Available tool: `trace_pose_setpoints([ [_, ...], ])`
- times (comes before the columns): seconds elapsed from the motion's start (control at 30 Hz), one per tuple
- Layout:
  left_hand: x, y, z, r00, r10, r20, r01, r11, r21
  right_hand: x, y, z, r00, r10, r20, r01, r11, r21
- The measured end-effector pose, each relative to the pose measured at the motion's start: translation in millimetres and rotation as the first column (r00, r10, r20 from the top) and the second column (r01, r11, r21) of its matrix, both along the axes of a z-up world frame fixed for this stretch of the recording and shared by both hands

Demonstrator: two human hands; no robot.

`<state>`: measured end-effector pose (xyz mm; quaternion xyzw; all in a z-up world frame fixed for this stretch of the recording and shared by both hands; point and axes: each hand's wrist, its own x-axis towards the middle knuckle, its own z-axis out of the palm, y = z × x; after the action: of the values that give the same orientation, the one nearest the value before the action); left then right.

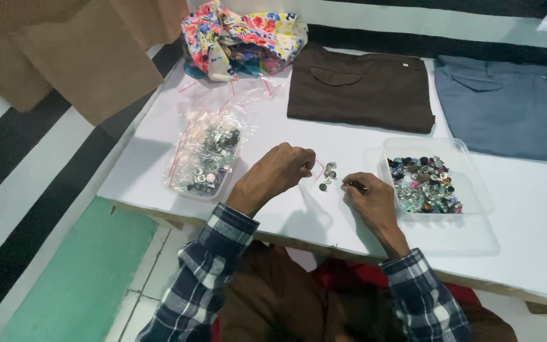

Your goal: Sorting small metal fasteners from a plastic container onto a work surface

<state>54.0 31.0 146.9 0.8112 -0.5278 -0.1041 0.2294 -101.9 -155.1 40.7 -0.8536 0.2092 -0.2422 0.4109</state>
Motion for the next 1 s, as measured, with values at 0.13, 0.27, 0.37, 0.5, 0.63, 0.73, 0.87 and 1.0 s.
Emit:
trace_pose_setpoints([
  [0.13,6,-6,-7,1.000,-0.001,0.001,0.001,1.000,-0.004,-4,31,51,0.981,-0.053,0.185,0.027,0.990,0.139],
  [0.27,6,-9,-2,0.999,-0.026,-0.019,0.026,1.000,-0.012,4,46,87,0.941,0.097,0.323,-0.084,0.995,-0.053],
  [0.37,1,-5,7,0.999,-0.041,-0.022,0.040,0.999,-0.026,17,44,90,0.955,0.194,0.224,-0.139,0.961,-0.239],
  [0.5,1,-3,6,0.996,-0.051,-0.072,0.048,0.998,-0.045,27,49,97,0.964,0.266,0.017,-0.240,0.894,-0.379],
  [0.63,6,1,2,0.995,-0.073,-0.069,0.068,0.995,-0.076,28,51,99,0.962,0.272,-0.022,-0.258,0.881,-0.398],
  [0.73,5,4,6,0.991,-0.072,-0.114,0.062,0.994,-0.093,28,51,101,0.965,0.261,-0.033,-0.251,0.877,-0.410],
  [0.87,13,10,3,0.990,-0.060,-0.125,0.048,0.994,-0.095,25,42,82,0.972,0.191,0.139,-0.126,0.916,-0.380],
  [1.0,23,20,1,0.990,-0.044,-0.131,0.029,0.993,-0.110,33,23,17,0.996,0.067,-0.063,-0.088,0.891,-0.445],
])
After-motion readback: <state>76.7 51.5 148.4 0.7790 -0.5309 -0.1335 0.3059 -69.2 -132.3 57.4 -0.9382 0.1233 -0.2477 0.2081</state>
